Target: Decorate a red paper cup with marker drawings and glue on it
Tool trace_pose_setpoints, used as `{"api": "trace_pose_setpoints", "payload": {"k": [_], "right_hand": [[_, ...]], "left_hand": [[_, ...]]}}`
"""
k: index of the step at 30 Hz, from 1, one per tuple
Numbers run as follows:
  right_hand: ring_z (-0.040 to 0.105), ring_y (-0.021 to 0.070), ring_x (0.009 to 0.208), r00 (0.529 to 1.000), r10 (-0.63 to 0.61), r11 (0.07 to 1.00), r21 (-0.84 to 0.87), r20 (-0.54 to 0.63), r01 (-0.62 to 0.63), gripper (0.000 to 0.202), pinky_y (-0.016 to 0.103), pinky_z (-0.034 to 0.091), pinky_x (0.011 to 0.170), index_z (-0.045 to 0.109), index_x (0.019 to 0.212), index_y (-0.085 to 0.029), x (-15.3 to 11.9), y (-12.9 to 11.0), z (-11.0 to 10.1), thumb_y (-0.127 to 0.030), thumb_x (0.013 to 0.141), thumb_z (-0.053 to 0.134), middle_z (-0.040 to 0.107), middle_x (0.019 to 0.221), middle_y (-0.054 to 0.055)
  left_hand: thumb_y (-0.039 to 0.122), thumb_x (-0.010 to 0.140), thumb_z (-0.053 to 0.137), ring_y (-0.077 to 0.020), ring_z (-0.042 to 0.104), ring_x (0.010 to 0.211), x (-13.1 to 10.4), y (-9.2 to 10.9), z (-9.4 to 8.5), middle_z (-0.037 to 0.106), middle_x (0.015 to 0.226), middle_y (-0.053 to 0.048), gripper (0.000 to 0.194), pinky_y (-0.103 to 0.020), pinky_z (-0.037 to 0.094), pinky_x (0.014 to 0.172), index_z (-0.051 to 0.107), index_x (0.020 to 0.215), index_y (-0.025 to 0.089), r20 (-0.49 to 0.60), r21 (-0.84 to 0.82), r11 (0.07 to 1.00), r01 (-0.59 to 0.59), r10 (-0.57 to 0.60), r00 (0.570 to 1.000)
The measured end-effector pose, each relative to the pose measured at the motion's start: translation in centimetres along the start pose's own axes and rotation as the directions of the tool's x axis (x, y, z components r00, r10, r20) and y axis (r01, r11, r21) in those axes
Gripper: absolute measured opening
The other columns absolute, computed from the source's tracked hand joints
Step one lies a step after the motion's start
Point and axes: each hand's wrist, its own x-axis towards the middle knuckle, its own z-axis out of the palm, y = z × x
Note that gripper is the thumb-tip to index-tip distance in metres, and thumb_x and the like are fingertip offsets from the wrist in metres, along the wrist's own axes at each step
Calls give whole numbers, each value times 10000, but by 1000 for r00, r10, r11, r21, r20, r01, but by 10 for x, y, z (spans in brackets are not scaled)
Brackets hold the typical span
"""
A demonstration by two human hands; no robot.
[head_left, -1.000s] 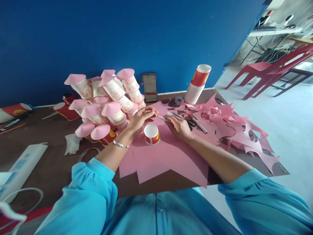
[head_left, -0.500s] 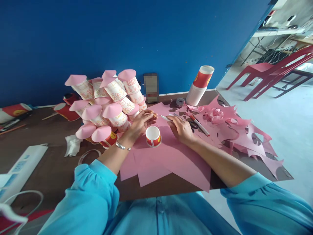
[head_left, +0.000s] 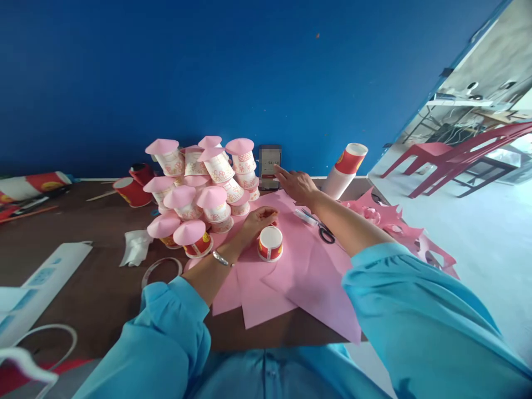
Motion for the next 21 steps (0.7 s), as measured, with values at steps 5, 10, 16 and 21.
{"api": "trace_pose_setpoints", "payload": {"k": [5, 10, 16, 21], "right_hand": [[807, 348, 1139, 999, 38, 998, 46, 7, -38, 570, 469, 594, 891, 641, 1616, -156, 5, -15, 12, -98, 1098, 411, 597, 1785, 257], [813, 325, 1128, 993, 118, 988, 102, 2, -117, 538, 401, 563, 837, 602, 1674, -286, -26, -27, 9, -174, 1170, 450, 782, 1543, 191], [814, 352, 1115, 971, 231, 959, 184, -55, -217, 488, 375, 556, 748, 601, 1618, -128, -84, -41, 11, -395, 1228, 477, 774, 1459, 255], [807, 278, 1090, 977, 196, 950, 265, -89, -166, 383, 319, 553, 787, 721, 1494, -218, -115, -48, 17, -304, 1226, 463, 830, 1307, 149]], "left_hand": [[477, 713, 1084, -188, 738, 805, 5, -3, -1, 784, 887, -25, 498, -353, 584, 782, 822, 1035, 203, 2, -5, 1000, -1, 1, 1000], [458, 769, 1063, -190, 740, 818, 8, -4, -2, 794, 880, -29, 471, -366, 593, 828, 852, 1094, 190, -5, -14, 1000, 2, -2, 1000], [497, 705, 1101, -170, 724, 806, 9, -2, -4, 792, 906, -23, 571, -368, 610, 850, 806, 1085, 188, -41, -94, 995, -11, 7, 999], [511, 705, 1116, -155, 722, 821, 0, 8, -2, 788, 926, -27, 566, -338, 613, 841, 786, 1028, 185, -38, -140, 990, -3, -2, 999]]}}
